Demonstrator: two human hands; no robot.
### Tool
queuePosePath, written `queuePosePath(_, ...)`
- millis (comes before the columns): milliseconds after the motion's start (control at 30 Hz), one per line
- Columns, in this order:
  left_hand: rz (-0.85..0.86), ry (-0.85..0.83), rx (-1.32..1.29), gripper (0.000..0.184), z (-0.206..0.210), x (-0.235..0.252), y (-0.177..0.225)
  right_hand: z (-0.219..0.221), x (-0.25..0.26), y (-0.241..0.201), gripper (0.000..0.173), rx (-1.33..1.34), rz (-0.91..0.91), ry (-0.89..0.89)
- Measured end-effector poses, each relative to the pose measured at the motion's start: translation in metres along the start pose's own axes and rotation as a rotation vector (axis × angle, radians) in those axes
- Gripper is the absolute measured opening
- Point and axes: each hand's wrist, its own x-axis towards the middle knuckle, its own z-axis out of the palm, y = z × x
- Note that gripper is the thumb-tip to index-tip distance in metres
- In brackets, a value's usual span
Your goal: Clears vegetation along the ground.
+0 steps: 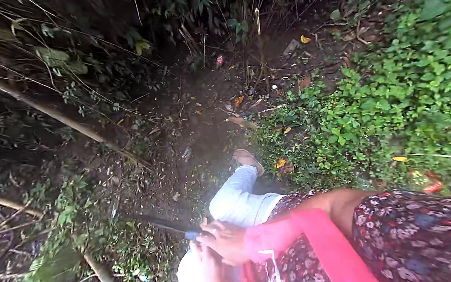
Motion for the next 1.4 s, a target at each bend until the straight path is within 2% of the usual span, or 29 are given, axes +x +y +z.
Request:
queuePosePath(67,0.056,-0.013,0.022,0.055,-0.003,-0.001,0.003,-0.007,0.002,0.000,0.103,0.082,0.023,0.001)
queuePosePath(167,0.144,-0.014,0.068,0.071,0.011,-0.006,0.012,-0.022,0.003,-0.007,0.093,0.196,0.063,0.065)
queuePosePath(300,0.291,-0.060,0.132,0.067,0.036,-0.006,0.018,-0.045,0.004,0.009,0.069,0.189,0.213,0.056)
queuePosePath(400,0.330,-0.139,0.180,0.057,0.042,-0.002,0.014,-0.055,-0.001,0.023,0.055,0.196,0.247,0.058)
queuePosePath(467,0.367,-0.218,0.231,0.057,0.041,0.004,0.009,-0.058,-0.004,0.028,0.053,0.283,0.228,0.118)
queuePosePath(600,0.517,-0.346,0.565,0.082,0.038,0.020,-0.008,-0.081,-0.007,0.045,0.058,0.578,0.332,0.272)
queuePosePath(733,0.647,-0.471,0.858,0.073,0.058,0.015,-0.027,-0.123,-0.026,0.096,0.061,0.814,0.550,0.496)
queuePosePath(800,0.678,-0.491,1.038,0.067,0.070,0.010,-0.038,-0.136,-0.053,0.137,0.057,0.828,0.678,0.625)
queuePosePath(933,0.750,-0.494,1.058,0.060,0.084,0.014,-0.039,-0.144,-0.148,0.209,0.054,0.719,0.986,0.791)
queuePosePath(1033,0.798,-0.509,1.042,0.062,0.094,0.013,-0.036,-0.135,-0.239,0.243,0.049,0.590,1.146,0.774)
queuePosePath(1133,0.857,-0.533,1.019,0.061,0.102,0.008,-0.033,-0.116,-0.318,0.260,0.046,0.600,1.305,0.751)
queuePosePath(1267,1.011,-0.606,0.947,0.059,0.119,-0.005,-0.010,-0.085,-0.365,0.250,0.046,0.611,1.332,0.898)
queuePosePath(1400,1.184,-0.690,0.929,0.062,0.141,-0.018,0.022,-0.082,-0.369,0.226,0.044,0.768,1.174,1.114)
